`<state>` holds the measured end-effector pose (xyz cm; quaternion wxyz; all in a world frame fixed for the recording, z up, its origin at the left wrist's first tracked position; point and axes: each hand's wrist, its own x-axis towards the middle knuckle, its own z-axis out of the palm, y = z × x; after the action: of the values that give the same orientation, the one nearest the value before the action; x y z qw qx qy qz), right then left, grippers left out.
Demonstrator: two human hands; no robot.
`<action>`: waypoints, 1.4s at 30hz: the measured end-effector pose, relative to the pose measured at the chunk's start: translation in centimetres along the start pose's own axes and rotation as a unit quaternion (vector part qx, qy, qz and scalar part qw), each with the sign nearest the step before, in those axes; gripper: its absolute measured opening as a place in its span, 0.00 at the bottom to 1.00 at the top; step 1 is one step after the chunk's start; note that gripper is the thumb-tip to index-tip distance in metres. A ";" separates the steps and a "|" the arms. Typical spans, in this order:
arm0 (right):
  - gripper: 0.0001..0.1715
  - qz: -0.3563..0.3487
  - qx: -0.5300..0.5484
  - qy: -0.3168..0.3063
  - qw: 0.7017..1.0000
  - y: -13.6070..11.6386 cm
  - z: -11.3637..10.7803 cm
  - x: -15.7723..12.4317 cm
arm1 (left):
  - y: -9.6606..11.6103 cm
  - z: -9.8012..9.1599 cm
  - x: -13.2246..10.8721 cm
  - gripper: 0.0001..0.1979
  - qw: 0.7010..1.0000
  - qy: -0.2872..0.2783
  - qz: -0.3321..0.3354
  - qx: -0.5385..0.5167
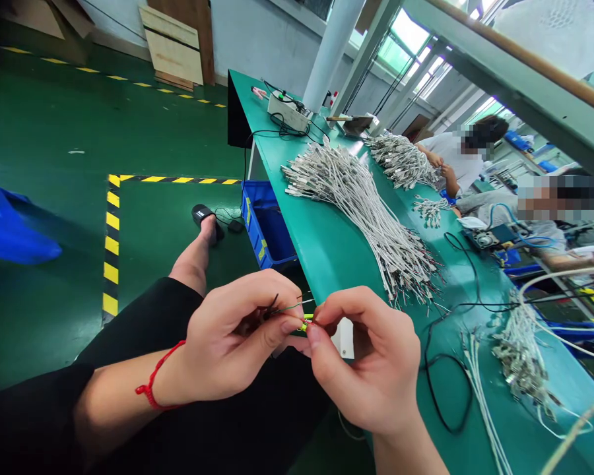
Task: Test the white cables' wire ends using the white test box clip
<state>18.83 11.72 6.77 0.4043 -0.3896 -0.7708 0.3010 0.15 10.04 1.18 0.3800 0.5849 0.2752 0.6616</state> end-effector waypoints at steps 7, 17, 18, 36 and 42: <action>0.12 -0.018 -0.006 -0.002 1.000 0.3 -0.1 -0.2 | 0.0 0.0 0.1 0.05 1.000 -0.011 0.013 0.007; 0.12 -0.052 0.002 0.004 0.999 0.4 -1.0 0.3 | 0.0 -0.5 0.6 0.03 0.999 0.011 0.025 0.042; 0.12 -0.052 0.014 0.015 0.998 0.4 -1.1 0.3 | 0.1 -0.7 0.7 0.03 0.998 0.025 0.011 0.049; 0.14 -0.172 -0.067 0.028 0.983 0.9 0.4 0.6 | 1.3 0.2 -0.3 0.07 0.992 0.006 -0.117 -0.046; 0.14 -0.187 -0.063 0.017 0.980 1.2 0.1 0.7 | 1.3 0.3 -0.4 0.09 0.992 0.003 -0.122 -0.040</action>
<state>18.88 12.88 6.06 0.4412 -0.2689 -0.8403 0.1642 0.22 9.01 2.06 0.4802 0.5296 0.3188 0.6224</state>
